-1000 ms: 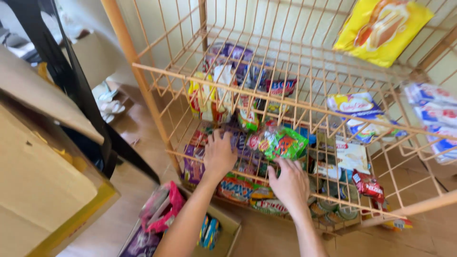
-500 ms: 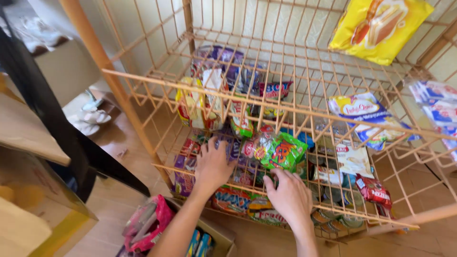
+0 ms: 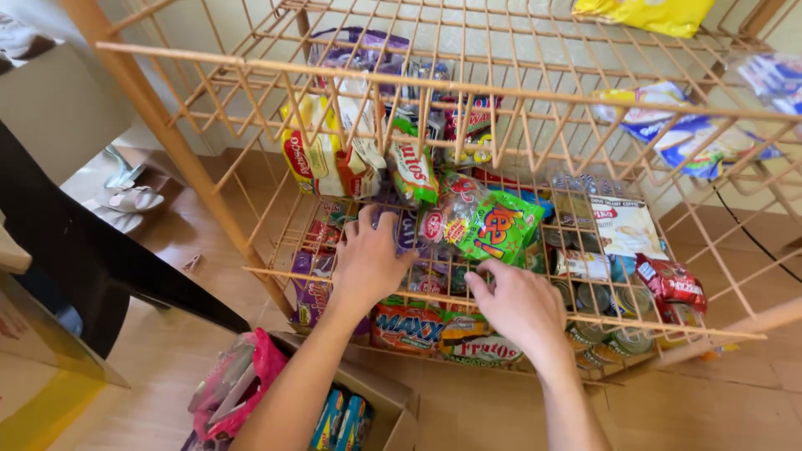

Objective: Move various snack bags and candy packs from a metal rack into cardboard boxes for organization.

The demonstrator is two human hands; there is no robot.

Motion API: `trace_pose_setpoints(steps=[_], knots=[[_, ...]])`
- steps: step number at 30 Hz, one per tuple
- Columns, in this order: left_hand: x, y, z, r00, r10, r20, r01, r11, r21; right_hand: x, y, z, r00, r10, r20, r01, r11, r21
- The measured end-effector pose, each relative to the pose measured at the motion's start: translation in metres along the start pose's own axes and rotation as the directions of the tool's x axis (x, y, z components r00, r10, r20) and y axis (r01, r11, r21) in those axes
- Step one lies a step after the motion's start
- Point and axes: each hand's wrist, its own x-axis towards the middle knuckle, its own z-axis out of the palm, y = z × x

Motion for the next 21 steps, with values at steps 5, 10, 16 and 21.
trace_pose_setpoints(steps=[5,10,16,21], knots=[[0.0,0.001,0.0,0.998,0.042,0.047,-0.044,0.999,0.028,0.004,-0.001,0.004,1.0,0.018,0.01,-0.018,1.0,-0.017],[-0.009,-0.004,0.002,0.998,0.058,-0.017,-0.058,0.998,0.009,-0.004,0.002,0.015,0.999,-0.005,-0.05,0.006,1.0,0.005],[-0.007,-0.008,-0.008,0.997,0.072,-0.027,-0.072,0.997,-0.024,0.021,-0.005,0.026,0.968,-0.125,-0.218,0.147,0.985,0.092],[-0.007,-0.01,0.004,0.988,0.146,-0.054,-0.148,0.988,-0.041,0.055,-0.032,0.046,0.89,-0.263,-0.371,0.335,0.931,0.143]])
